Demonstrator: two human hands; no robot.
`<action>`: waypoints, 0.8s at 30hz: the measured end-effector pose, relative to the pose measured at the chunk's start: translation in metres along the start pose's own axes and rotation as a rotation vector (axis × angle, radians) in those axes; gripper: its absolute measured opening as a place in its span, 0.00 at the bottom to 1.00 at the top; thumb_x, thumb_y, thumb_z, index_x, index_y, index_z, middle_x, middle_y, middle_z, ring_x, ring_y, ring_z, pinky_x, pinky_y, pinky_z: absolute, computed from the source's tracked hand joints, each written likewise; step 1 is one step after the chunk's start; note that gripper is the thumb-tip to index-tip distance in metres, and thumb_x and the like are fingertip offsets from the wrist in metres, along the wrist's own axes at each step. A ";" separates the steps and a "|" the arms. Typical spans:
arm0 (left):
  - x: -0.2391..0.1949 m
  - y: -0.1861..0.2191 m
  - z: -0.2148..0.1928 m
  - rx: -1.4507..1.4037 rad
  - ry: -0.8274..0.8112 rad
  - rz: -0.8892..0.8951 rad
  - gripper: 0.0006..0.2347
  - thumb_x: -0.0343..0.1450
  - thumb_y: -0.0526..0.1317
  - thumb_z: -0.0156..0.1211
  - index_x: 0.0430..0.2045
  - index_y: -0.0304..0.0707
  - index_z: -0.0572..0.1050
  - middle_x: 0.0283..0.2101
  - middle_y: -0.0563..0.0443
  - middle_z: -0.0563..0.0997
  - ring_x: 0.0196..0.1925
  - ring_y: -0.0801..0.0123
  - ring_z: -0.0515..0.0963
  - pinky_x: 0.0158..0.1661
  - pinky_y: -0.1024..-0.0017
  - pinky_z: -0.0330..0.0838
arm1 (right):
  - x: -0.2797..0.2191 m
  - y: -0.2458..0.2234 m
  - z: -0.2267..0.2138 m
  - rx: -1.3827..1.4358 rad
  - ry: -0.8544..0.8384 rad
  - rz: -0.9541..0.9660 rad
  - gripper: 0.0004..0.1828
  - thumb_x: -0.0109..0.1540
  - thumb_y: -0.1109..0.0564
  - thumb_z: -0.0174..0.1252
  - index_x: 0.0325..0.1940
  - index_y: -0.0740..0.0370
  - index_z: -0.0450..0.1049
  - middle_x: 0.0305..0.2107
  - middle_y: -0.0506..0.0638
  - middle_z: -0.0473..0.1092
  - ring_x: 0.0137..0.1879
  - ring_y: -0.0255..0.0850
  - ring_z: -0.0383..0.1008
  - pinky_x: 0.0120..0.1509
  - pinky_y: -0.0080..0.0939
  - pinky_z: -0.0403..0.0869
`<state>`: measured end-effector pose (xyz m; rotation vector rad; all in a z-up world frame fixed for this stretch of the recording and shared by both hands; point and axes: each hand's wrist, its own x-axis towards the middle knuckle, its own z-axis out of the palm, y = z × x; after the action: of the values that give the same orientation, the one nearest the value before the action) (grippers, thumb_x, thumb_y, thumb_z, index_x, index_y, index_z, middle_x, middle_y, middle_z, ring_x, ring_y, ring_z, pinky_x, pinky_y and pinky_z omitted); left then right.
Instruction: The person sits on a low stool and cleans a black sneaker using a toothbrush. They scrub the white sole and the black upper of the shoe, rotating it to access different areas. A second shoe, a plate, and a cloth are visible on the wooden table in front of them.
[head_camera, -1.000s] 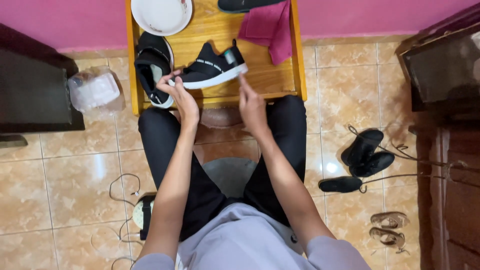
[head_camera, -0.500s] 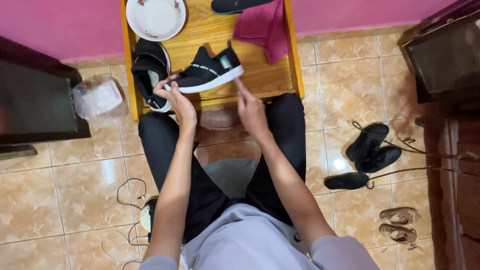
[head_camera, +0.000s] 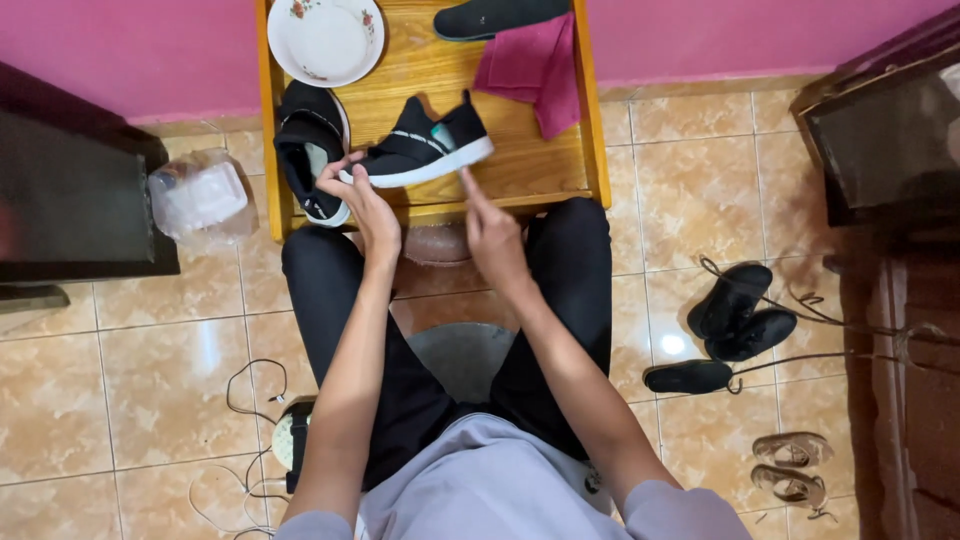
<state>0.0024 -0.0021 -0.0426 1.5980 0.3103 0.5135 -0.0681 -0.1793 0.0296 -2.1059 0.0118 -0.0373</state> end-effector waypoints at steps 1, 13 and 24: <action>-0.001 0.003 0.002 0.001 0.004 0.000 0.09 0.80 0.43 0.41 0.49 0.43 0.53 0.56 0.37 0.70 0.65 0.55 0.61 0.71 0.52 0.40 | 0.002 -0.003 -0.007 0.000 -0.004 -0.002 0.29 0.69 0.64 0.47 0.75 0.46 0.61 0.59 0.60 0.69 0.63 0.56 0.71 0.65 0.58 0.72; 0.000 0.029 -0.006 -0.043 -0.023 0.240 0.09 0.79 0.39 0.40 0.49 0.37 0.53 0.55 0.37 0.68 0.60 0.52 0.70 0.68 0.53 0.53 | -0.003 -0.022 -0.008 -0.011 0.068 -0.093 0.25 0.68 0.65 0.49 0.70 0.54 0.68 0.58 0.62 0.70 0.63 0.54 0.70 0.63 0.52 0.74; 0.019 0.046 -0.017 0.131 -0.088 0.292 0.07 0.74 0.33 0.56 0.27 0.38 0.66 0.42 0.48 0.73 0.52 0.54 0.76 0.58 0.60 0.65 | -0.005 -0.044 -0.028 -0.277 -0.031 -0.245 0.24 0.69 0.60 0.53 0.69 0.42 0.69 0.47 0.59 0.77 0.47 0.57 0.79 0.38 0.54 0.78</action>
<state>0.0053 0.0171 0.0057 1.8000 0.0437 0.6539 -0.0743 -0.1811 0.0813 -2.3732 -0.2743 -0.1578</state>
